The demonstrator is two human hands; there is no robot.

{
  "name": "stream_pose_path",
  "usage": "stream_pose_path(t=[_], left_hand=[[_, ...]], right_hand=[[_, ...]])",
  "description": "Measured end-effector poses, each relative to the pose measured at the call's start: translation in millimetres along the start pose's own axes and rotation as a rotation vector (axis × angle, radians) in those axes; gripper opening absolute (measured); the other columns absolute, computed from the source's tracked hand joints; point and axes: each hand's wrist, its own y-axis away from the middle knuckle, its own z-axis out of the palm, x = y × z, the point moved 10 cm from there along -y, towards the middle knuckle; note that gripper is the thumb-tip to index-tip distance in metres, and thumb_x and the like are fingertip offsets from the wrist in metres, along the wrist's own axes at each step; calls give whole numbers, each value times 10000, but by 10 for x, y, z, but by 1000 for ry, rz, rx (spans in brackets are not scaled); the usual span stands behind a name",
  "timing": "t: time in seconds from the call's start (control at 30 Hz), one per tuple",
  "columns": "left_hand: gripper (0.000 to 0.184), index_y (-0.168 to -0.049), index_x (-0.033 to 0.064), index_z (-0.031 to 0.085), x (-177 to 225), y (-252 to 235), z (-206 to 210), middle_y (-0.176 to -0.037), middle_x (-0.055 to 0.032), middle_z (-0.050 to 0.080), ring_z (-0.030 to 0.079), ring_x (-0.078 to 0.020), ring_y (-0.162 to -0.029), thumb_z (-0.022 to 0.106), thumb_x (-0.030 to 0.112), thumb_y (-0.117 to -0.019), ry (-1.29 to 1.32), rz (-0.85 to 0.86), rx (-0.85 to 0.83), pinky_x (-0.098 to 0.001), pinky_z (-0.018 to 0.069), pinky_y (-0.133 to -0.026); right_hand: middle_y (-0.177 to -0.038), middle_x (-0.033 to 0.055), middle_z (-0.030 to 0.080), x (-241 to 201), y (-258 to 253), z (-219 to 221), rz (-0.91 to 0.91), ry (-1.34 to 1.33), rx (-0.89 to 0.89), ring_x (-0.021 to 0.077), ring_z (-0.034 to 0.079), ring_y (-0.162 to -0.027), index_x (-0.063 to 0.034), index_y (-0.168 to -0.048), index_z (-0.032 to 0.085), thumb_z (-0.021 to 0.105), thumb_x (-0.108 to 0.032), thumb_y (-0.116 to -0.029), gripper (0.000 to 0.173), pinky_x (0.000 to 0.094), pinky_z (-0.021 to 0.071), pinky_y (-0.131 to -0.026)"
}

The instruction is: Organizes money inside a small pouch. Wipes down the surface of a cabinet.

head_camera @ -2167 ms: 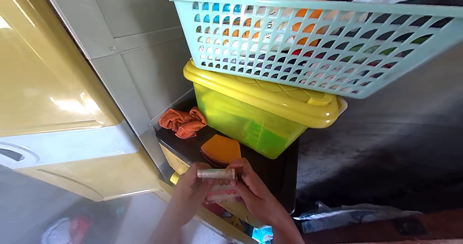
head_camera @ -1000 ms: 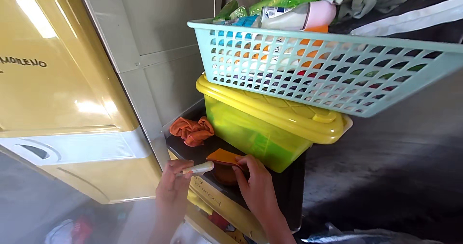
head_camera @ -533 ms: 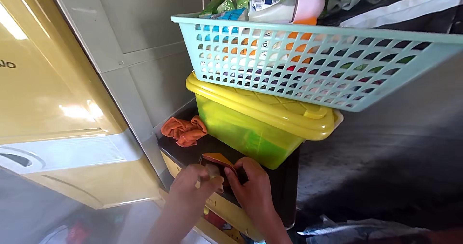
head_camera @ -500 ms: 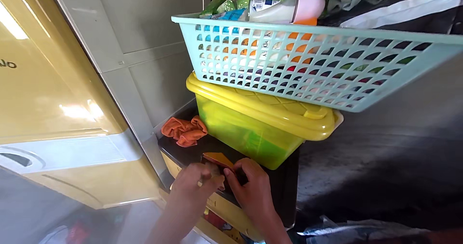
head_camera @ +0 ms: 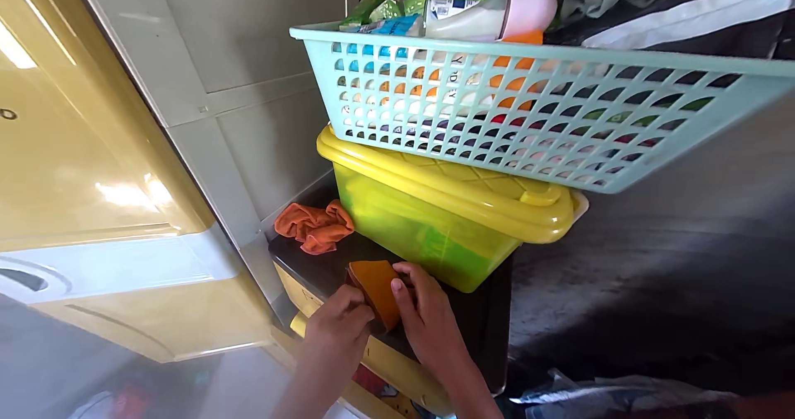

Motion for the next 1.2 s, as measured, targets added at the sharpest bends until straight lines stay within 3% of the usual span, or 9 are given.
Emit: stream_pose_path(t=[0.07,0.13,0.23,0.47,0.73,0.87,1.0,1.1,1.2], left_hand=[[92,-758,58,701,-34,27,-17,-934,-99,666,639,-52,-889,650,56,-834,72,-33,42,-101,507,-813],[61,-814,36,697,-73,15,-69,-1029,-112,656,639,-18,-968,662,60,-857,187,-54,81,-96,509,-878],[37,-854,53,679,-101,-28,-155,-1084,-75,618,622,19,-1011,676,84,-873,290,-61,121,-105,521,-906],[42,-917,82,689,21,-193,-239,-1057,-44,613,609,17,-1004,654,103,-930,335,45,53,-98,513,-893],[88,-894,83,663,377,-314,-207,-1040,-88,603,601,-55,-967,597,61,-948,235,250,-103,-97,492,-864],[139,-857,100,668,542,-348,-144,-971,-72,614,612,-98,-884,579,63,-958,122,310,-151,-138,517,-780],[171,-798,122,664,619,-385,-177,-827,-29,597,581,-124,-753,574,65,-931,-7,350,-112,-203,493,-678],[188,-764,122,670,603,-393,-178,-807,-22,600,589,-135,-766,580,60,-918,-43,338,-100,-223,501,-723],[188,-701,129,632,594,-356,-55,-819,-19,606,607,-146,-800,592,68,-874,-18,333,-196,-271,507,-795]], right_hand=[[-1278,156,653,30,10,-3,36,-106,-23,238,644,-1145,-6,-1353,591,458,-334,-1060,459,406,517,-978],[-1290,130,643,67,24,-48,48,-259,20,114,664,-1056,-12,-1346,589,528,-270,-1031,412,248,552,-874],[-1256,121,640,151,46,-111,157,-540,76,75,667,-1002,22,-1349,538,600,-132,-964,420,193,554,-816],[-1218,121,644,235,84,110,364,-790,-143,145,674,-1012,-20,-1477,396,536,-40,-935,561,296,565,-876],[-1148,74,572,175,115,118,364,-1079,-156,154,670,-949,-59,-1506,317,505,-22,-768,763,318,599,-793],[-1167,112,653,211,152,124,415,-1163,-120,165,694,-976,-59,-1485,382,391,-63,-904,581,334,589,-840],[-1089,109,678,240,139,86,405,-1177,-74,170,706,-915,-37,-1327,522,412,-46,-872,468,334,607,-785],[-1086,114,666,270,140,70,439,-1180,-29,181,708,-910,-38,-1312,497,445,-42,-861,454,345,613,-778],[-1048,121,698,243,142,62,404,-1200,-34,184,731,-893,-37,-1299,486,575,-84,-934,379,351,625,-799]])
